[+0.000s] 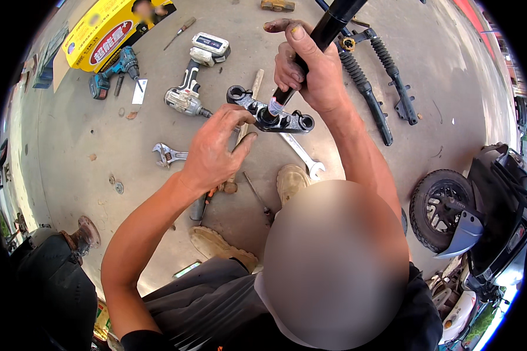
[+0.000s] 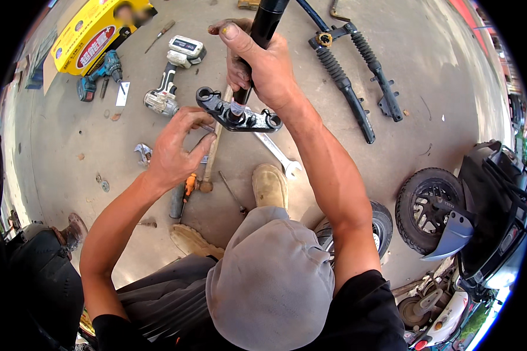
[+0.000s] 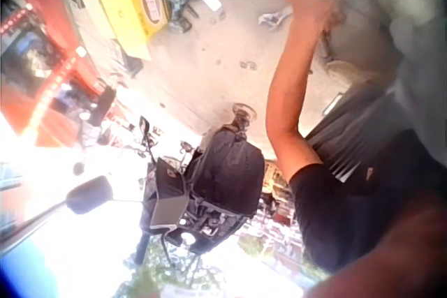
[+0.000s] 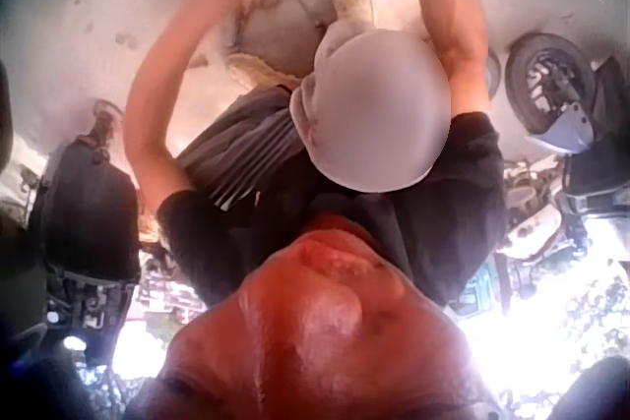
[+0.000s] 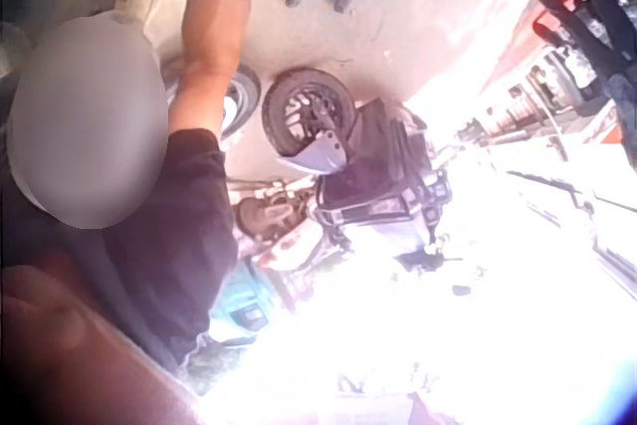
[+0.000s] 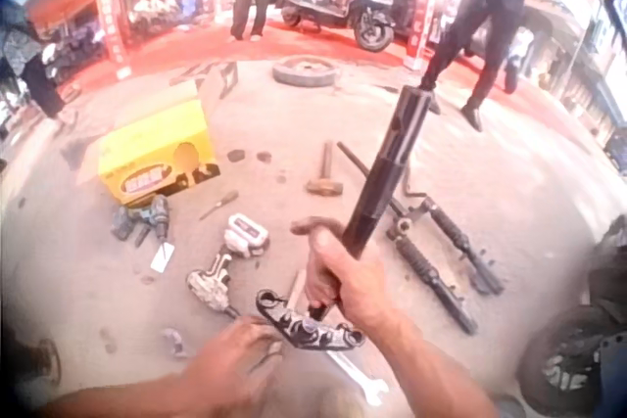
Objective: The person uses a hammer and a metal rod to strike a vehicle part on the floor. They then walk to a yellow bucket, dip a small metal component into a thick substance, and return to the floor to insert the component into a black tube.
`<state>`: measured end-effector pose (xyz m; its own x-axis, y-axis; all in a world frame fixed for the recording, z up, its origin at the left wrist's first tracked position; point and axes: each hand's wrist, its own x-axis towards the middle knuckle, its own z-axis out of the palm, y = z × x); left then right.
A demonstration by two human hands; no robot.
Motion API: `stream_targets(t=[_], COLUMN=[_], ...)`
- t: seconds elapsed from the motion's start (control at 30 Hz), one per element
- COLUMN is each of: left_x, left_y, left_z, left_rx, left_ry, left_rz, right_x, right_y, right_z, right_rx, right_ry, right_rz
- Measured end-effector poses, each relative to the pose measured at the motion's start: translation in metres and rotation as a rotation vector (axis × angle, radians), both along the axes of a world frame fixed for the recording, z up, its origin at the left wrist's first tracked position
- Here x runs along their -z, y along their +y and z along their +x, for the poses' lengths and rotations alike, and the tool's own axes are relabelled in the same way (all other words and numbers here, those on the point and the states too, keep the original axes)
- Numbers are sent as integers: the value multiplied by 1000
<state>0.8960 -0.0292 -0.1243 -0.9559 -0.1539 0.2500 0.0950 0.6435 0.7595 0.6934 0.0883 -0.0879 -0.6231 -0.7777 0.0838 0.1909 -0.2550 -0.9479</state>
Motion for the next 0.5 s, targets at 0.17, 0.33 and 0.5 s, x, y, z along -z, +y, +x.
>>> stream_targets(t=[0.17,0.33,0.5], left_x=[28,65,90], left_y=[13,7,7], left_z=[-69,-89,-100], left_rx=[-122,-137,-156], left_ry=[-250,-286,-277], left_rz=[401,702,657], right_x=[24,46,71], right_y=[7,-4,-2], right_z=[-25,-35,-47], right_rx=[-75,-150,-160], right_ry=[155,101,99], right_rz=[-18,1,51])
